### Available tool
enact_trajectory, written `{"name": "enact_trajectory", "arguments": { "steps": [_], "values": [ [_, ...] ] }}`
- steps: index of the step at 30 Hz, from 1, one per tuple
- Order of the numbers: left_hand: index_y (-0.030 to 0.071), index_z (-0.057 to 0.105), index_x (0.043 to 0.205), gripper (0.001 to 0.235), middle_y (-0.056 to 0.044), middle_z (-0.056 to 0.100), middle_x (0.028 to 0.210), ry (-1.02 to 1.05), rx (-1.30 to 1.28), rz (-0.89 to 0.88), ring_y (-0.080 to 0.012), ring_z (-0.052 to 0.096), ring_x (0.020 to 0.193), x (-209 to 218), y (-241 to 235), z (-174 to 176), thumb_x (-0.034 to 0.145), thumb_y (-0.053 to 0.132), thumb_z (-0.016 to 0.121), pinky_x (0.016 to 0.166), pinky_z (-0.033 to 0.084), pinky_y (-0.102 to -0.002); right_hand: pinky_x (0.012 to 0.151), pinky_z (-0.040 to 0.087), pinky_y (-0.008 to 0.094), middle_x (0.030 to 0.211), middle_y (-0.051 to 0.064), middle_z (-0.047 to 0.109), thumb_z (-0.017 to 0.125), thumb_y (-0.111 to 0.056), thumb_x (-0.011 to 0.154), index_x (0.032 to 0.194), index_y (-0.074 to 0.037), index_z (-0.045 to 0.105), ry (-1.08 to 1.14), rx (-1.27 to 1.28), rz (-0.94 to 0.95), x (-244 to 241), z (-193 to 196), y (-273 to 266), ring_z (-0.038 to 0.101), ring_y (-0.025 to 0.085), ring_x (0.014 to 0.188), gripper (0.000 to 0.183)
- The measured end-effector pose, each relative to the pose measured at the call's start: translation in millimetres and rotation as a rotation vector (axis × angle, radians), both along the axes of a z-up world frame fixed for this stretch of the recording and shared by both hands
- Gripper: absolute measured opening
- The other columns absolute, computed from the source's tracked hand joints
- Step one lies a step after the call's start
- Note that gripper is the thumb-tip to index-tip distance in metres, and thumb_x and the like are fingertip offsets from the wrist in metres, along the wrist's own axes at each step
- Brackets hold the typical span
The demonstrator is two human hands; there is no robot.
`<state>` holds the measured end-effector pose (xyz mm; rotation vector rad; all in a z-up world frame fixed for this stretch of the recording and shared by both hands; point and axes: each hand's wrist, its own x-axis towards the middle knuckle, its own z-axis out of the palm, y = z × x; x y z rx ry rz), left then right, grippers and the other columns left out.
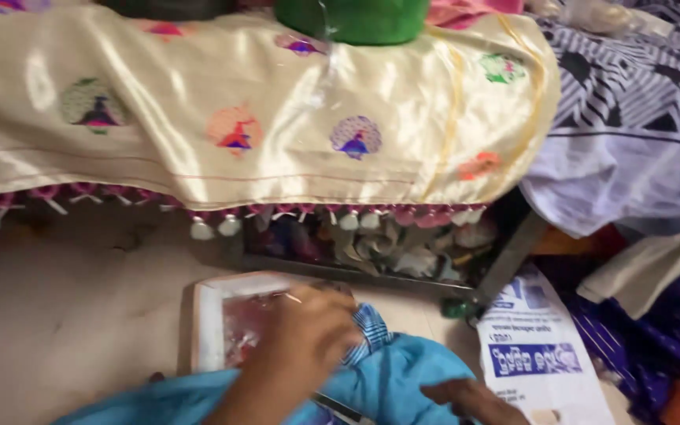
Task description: The person sits on the floor and works along the decorated border of a satin fabric, tying small white tassel bundles onto the edge one at a time. They then pick up pink tassel strands, trim with scissors, and comb the strands flat with a purple comb.
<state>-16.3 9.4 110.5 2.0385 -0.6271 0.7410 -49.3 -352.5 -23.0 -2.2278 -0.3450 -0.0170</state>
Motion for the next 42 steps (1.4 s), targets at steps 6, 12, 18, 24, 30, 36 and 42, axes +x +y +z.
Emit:
{"name": "enact_trajectory", "arguments": {
  "steps": [6,12,18,24,30,36,42],
  "values": [
    [0.006,0.071,0.088,0.011,-0.008,0.072,0.099,0.101,0.157,-0.123,-0.0313,0.062,0.108,-15.4,-12.8,15.5,0.081,0.013,0.075,0.093,0.048,-0.047,0.079,0.062,0.029,0.099,0.008,0.076,0.077,-0.001,0.083,0.108,-0.006,0.08,-0.079,0.164,0.211,38.4,137.5,119.8,0.076,0.017,0.091,0.025],
    [-0.001,0.066,0.108,0.026,-0.016,0.07,0.095,0.334,-0.148,-0.223,-0.0356,0.067,0.091,3.5,-7.9,20.2,0.084,0.009,0.065,0.08,0.053,-0.045,0.079,0.059,0.031,0.101,0.013,0.075,0.073,-0.005,0.088,0.096,0.0,0.076,-0.34,0.24,0.261,51.2,182.8,162.6,0.074,0.022,0.093,0.01],
    [0.002,0.066,0.1,0.009,-0.016,0.073,0.091,0.341,-0.118,-0.343,-0.0341,0.071,0.087,37.2,-4.1,-65.9,0.096,0.004,0.058,0.077,0.057,-0.043,0.072,0.061,0.041,0.093,0.017,0.067,0.054,-0.016,0.113,0.115,-0.006,0.05,-0.375,0.888,-0.032,79.2,216.6,111.6,0.069,0.028,0.079,0.011],
    [0.006,0.066,0.104,0.016,-0.013,0.07,0.101,0.543,0.052,-0.158,-0.0295,0.068,0.096,87.7,6.5,-82.8,0.088,0.011,0.068,0.084,0.053,-0.041,0.075,0.058,0.035,0.091,0.013,0.065,0.051,-0.021,0.124,0.111,-0.006,0.055,-0.41,1.128,-0.069,102.4,218.3,43.4,0.068,0.024,0.082,0.02],
    [0.003,0.069,0.115,0.038,-0.011,0.073,0.114,0.832,-1.027,-0.44,-0.0203,0.069,0.105,158.5,-59.1,-39.6,0.082,0.015,0.083,0.094,0.055,-0.035,0.065,0.058,0.029,0.096,0.007,0.073,0.067,-0.006,0.093,0.103,-0.004,0.072,-0.443,0.192,-0.25,112.9,189.3,106.4,0.069,0.014,0.075,0.012],
    [-0.001,0.076,0.106,0.026,-0.006,0.077,0.1,0.727,-1.078,-0.415,-0.0126,0.071,0.091,141.2,-83.4,-8.4,0.083,0.01,0.081,0.085,0.054,-0.03,0.061,0.053,0.024,0.088,0.005,0.075,0.068,-0.002,0.091,0.112,-0.004,0.074,-0.361,0.172,-0.23,125.5,165.1,129.7,0.064,0.008,0.07,0.022],
    [-0.001,0.078,0.092,0.012,-0.008,0.077,0.085,0.765,-1.084,-0.339,-0.0136,0.07,0.074,128.0,-85.4,-13.7,0.086,0.01,0.08,0.072,0.055,-0.029,0.051,0.053,0.025,0.09,0.005,0.074,0.064,0.0,0.092,0.115,-0.004,0.072,-0.238,0.251,-0.305,122.2,165.4,143.6,0.063,0.009,0.061,0.024]
  ]
}}
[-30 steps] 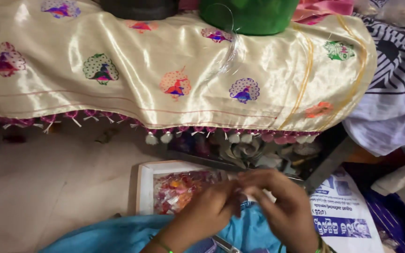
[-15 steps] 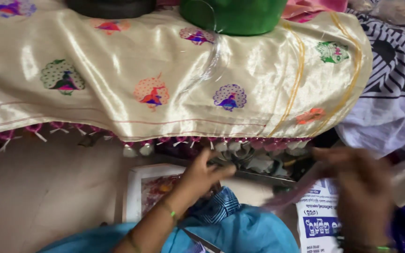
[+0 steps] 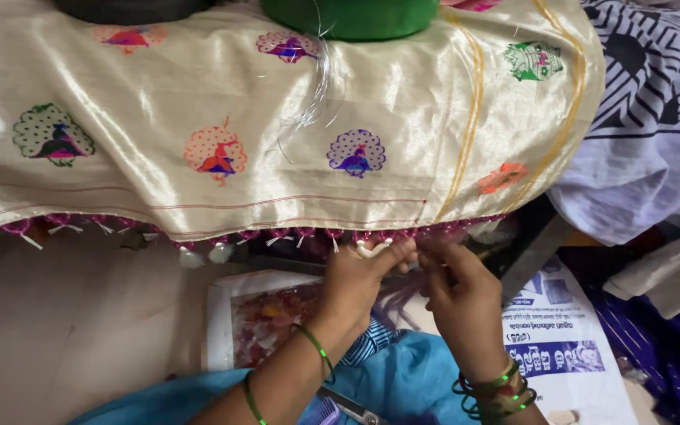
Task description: The person sits on the floor and works along the decorated border of a satin fabric, tying small white tassel bundles onto the edge one at a time. They then pick up pink tassel strands, trim with scissors, and comb the strands flat with a purple comb.
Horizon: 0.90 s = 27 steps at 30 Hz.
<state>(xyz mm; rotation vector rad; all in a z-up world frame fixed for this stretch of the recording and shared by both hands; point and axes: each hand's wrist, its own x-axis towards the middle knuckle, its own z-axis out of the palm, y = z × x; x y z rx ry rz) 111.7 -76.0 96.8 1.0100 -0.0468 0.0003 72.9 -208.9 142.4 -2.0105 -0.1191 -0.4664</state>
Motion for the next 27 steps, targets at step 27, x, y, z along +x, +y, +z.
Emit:
{"name": "enact_trajectory", "arguments": {
  "steps": [27],
  "values": [
    [0.007,0.065,0.095,0.019,0.001,0.063,0.074,-0.057,0.356,0.086,-0.0075,0.054,0.06,-37.6,3.4,23.5,0.088,0.02,0.078,0.049,0.045,-0.027,0.079,0.054,0.035,0.106,0.014,0.063,0.073,0.0,0.086,0.104,-0.005,0.074,-0.46,-0.426,0.006,-41.5,50.0,7.9,0.066,0.025,0.094,0.019]
  ]
}}
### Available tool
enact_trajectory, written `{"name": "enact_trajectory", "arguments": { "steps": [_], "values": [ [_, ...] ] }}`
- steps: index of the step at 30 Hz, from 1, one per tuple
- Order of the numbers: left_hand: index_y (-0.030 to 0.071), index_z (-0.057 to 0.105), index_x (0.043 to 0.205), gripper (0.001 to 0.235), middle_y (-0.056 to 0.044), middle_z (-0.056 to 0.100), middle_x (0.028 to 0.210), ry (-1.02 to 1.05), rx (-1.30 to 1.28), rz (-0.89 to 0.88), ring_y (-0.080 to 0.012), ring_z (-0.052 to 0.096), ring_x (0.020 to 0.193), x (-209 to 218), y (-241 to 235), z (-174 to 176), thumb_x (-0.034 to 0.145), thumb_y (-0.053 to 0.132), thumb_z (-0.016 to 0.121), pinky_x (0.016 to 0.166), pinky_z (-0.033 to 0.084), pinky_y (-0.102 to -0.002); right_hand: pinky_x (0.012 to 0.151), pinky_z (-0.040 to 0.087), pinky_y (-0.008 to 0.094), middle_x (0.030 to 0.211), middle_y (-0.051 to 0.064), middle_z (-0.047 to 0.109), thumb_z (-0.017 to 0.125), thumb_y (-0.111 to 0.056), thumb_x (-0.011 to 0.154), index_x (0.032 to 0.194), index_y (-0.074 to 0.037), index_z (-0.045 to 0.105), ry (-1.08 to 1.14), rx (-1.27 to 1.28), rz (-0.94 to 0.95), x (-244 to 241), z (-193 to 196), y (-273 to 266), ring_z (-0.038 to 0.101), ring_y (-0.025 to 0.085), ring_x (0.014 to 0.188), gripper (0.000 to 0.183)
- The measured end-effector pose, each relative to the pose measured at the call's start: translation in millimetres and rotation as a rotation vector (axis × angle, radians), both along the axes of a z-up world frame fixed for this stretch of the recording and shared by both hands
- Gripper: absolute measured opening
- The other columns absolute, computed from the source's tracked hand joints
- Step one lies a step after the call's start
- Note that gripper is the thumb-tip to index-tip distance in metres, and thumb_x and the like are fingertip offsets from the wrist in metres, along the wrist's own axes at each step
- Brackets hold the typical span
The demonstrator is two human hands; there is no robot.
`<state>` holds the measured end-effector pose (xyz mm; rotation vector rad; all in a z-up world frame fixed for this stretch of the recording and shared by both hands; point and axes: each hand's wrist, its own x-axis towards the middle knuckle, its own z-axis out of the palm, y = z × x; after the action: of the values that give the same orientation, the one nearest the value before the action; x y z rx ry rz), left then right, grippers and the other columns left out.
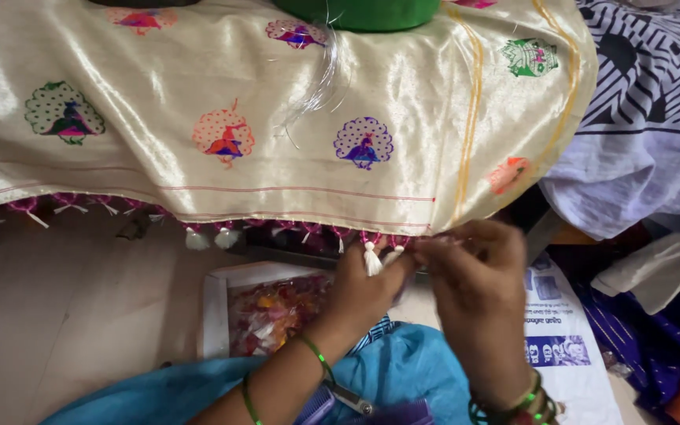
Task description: The person sits on the floor and works along the decorated border of a satin fabric, tying small white tassel bundles onto the edge one at a time. They then pick up pink tassel strands, trim with scissors, and comb the strands flat with a purple comb.
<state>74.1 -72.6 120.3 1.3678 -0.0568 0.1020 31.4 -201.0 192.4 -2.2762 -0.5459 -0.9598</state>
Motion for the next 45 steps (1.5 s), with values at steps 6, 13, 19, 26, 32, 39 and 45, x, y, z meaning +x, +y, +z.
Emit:
{"name": "enact_trajectory", "arguments": {
  "steps": [6,13,19,26,32,39,45],
  "values": [
    [0.003,0.073,0.106,0.017,-0.002,0.074,0.091,-0.031,-0.372,-0.288,-0.0079,0.061,0.075,5.1,-1.1,0.2,0.091,0.011,0.07,0.061,0.046,-0.025,0.084,0.059,0.03,0.106,0.013,0.076,0.063,0.005,0.091,0.107,0.001,0.07,0.1,0.081,0.193,5.8,22.5,-13.0,0.076,0.02,0.098,0.018],
    [0.001,0.073,0.102,0.013,-0.003,0.074,0.094,0.039,-0.476,-0.357,-0.0109,0.067,0.086,-3.5,4.2,23.3,0.09,0.004,0.07,0.075,0.052,-0.026,0.075,0.063,0.027,0.097,0.01,0.079,0.052,0.004,0.104,0.106,0.002,0.055,0.114,0.078,0.2,17.7,30.0,-14.3,0.081,0.016,0.092,0.004],
    [-0.001,0.073,0.107,0.019,-0.006,0.075,0.1,-0.062,-0.502,-0.38,-0.0134,0.07,0.091,1.1,2.6,11.5,0.089,0.003,0.069,0.082,0.056,-0.028,0.082,0.064,0.031,0.101,0.015,0.07,0.055,-0.003,0.108,0.11,0.002,0.054,0.357,0.575,0.399,32.0,7.2,-23.3,0.075,0.018,0.094,0.006],
    [0.001,0.068,0.117,0.024,-0.007,0.071,0.105,0.009,-0.556,-0.338,-0.0146,0.066,0.092,6.3,-2.0,-2.4,0.093,0.004,0.068,0.078,0.052,-0.031,0.078,0.061,0.038,0.107,0.023,0.074,0.047,-0.009,0.106,0.106,0.0,0.051,-0.288,-0.219,0.301,17.1,2.3,-20.3,0.076,0.028,0.093,0.01],
    [-0.001,0.068,0.116,0.027,-0.005,0.073,0.107,-0.13,-0.361,-0.206,-0.013,0.069,0.097,3.2,-5.5,0.7,0.09,0.004,0.068,0.086,0.056,-0.03,0.078,0.067,0.032,0.098,0.015,0.071,0.055,-0.007,0.106,0.109,-0.005,0.05,0.24,0.701,0.343,22.0,-1.9,-15.5,0.08,0.021,0.092,0.007],
    [-0.002,0.069,0.114,0.025,-0.005,0.074,0.106,-0.17,-0.425,-0.274,-0.0142,0.07,0.099,1.0,-1.6,5.5,0.091,0.004,0.064,0.09,0.056,-0.03,0.08,0.062,0.027,0.11,0.01,0.077,0.068,0.002,0.095,0.11,0.001,0.064,0.03,0.154,0.31,21.2,-4.6,-17.5,0.076,0.013,0.096,0.016],
    [-0.006,0.072,0.112,0.023,-0.008,0.074,0.103,-0.165,-0.286,-0.263,-0.0149,0.067,0.093,-1.1,0.4,7.8,0.093,0.004,0.063,0.083,0.054,-0.031,0.076,0.061,0.029,0.107,0.018,0.078,0.062,0.006,0.098,0.106,0.005,0.056,0.156,0.251,0.267,19.9,5.8,-13.3,0.075,0.019,0.089,0.011]
  ]
}}
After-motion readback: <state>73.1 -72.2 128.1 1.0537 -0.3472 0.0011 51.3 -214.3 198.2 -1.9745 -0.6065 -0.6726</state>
